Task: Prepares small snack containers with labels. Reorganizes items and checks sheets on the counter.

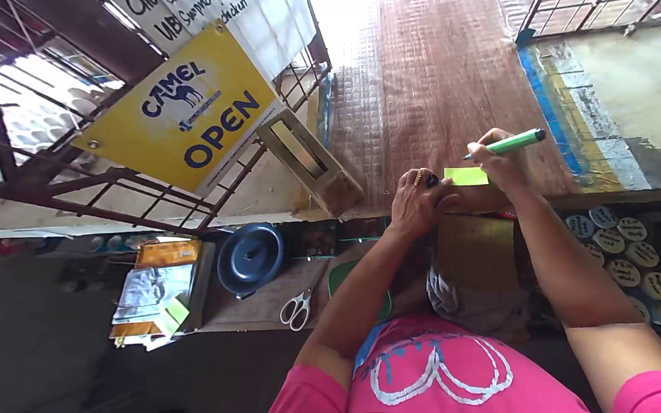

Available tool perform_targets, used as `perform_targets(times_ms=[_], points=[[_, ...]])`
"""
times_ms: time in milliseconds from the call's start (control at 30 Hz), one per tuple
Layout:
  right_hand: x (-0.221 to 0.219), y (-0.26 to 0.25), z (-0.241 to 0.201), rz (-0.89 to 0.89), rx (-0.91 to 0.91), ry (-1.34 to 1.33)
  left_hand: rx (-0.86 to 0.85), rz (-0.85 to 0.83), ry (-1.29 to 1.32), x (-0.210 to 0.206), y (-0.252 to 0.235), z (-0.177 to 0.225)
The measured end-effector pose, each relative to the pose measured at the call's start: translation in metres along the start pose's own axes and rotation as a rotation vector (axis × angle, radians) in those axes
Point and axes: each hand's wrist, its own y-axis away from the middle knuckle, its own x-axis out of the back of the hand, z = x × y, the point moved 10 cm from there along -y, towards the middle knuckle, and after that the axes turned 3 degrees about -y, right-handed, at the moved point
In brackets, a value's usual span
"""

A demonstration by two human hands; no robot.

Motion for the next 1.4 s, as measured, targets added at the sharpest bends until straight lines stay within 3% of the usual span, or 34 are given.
perform_targets(times_ms=[167,467,1400], points=[[0.022,-0.003,-0.01,0.103,0.015,-0.1,-0.012,0.015,0.008,0.0,-0.001,0.0],[-0.02,0.001,-0.003,-0.03,0.049,0.083,-0.005,0.002,0.011,-0.001,-0.001,-0.001],[-0.028,0.006,-0.003,-0.114,0.022,0.143,-0.001,-0.001,0.014,-0.002,-0.001,-0.001]])
